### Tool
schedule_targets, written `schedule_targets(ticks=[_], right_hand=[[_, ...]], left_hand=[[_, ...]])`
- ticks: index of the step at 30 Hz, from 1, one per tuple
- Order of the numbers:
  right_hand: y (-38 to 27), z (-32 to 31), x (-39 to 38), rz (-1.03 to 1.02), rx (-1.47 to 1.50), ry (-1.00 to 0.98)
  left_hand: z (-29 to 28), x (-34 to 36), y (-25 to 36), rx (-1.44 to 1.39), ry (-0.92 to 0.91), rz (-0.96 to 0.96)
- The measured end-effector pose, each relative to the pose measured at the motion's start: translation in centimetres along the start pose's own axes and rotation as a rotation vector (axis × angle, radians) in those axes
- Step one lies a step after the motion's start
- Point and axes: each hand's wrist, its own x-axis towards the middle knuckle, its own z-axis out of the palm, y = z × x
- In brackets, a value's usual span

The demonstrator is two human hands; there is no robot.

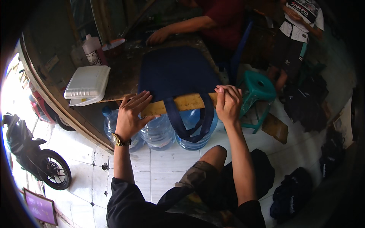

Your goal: The person prepares tote bags for printing by inserting a wooden board into each bag, smoothing the fabric by hand, and handing the assembly to a colleague at a screen-printing station.

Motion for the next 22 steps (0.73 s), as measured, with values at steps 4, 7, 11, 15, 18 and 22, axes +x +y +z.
schedule_targets(ticks=[4, 7, 11, 15, 18, 22], right_hand=[[-0.3, 0.2, -0.8, -0.006, 0.029, -0.021], [-0.7, -0.4, -0.8, 0.012, -0.001, -0.101], [-1.8, -2.4, -0.6, 0.011, -0.046, -0.117], [-5.2, -2.9, 0.0, 0.024, 0.046, -0.116], [-8.6, -2.3, 0.3, 0.041, 0.225, -0.149], [-10.4, -2.8, 1.3, 0.340, 0.680, -0.332]], left_hand=[[0.0, -1.3, 1.0, -0.001, 0.041, -0.086], [1.2, -2.6, 3.9, 0.048, 0.189, -0.158], [4.9, -8.3, 10.9, -0.254, 0.408, -0.129], [10.9, -14.9, 17.4, -0.681, -0.316, -0.202], [16.8, -21.6, 19.2, -0.562, -0.507, -0.103], [18.4, -23.1, 20.4, -0.579, -0.752, -0.118]])
